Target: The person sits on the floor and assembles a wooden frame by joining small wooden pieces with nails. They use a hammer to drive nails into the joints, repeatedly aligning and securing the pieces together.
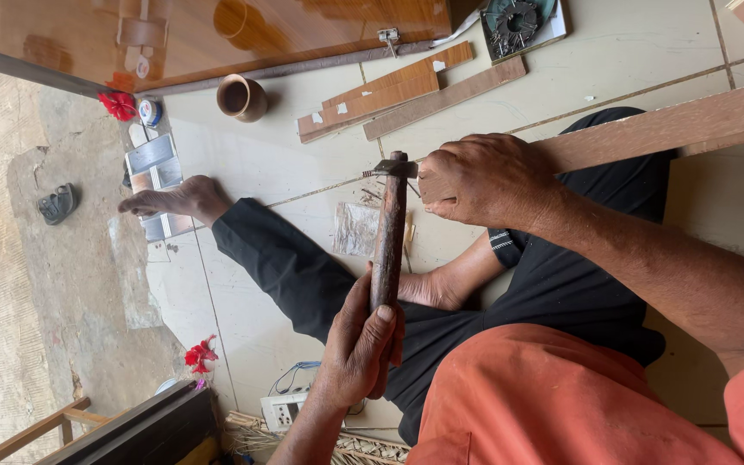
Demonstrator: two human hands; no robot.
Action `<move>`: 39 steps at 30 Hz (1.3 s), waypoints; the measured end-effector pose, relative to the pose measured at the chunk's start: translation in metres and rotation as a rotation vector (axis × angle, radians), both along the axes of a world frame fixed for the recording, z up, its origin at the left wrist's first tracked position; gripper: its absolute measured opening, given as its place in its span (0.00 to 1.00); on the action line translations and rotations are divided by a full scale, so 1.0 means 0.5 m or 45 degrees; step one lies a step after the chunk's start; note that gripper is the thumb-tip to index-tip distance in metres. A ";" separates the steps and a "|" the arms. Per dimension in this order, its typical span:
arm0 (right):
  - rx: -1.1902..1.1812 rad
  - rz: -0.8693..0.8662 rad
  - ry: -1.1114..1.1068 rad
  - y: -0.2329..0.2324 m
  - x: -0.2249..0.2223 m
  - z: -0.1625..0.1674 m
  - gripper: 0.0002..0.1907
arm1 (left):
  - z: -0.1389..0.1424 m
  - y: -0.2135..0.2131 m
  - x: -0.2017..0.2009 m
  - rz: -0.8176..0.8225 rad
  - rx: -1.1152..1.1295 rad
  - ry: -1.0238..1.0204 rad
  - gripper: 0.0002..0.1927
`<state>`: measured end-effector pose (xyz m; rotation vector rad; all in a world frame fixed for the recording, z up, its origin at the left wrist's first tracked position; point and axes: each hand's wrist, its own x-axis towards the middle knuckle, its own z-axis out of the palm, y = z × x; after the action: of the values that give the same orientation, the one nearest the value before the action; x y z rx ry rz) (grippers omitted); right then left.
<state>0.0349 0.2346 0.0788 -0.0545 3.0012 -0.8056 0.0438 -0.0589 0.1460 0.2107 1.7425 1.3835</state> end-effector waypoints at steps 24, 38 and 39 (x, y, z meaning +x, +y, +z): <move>-0.033 0.014 0.058 0.002 0.002 0.046 0.27 | 0.236 0.028 -0.022 0.257 0.364 0.333 0.31; -0.087 0.028 0.106 0.003 0.003 0.041 0.23 | 0.193 0.026 -0.029 0.175 0.347 0.265 0.31; -0.081 0.033 0.082 0.002 0.003 0.039 0.24 | 0.171 0.036 -0.037 0.146 0.333 0.166 0.33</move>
<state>0.0365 0.2358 0.0981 -0.1231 3.0271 -0.9137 0.0253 -0.0409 0.2317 0.3553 1.6963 1.7153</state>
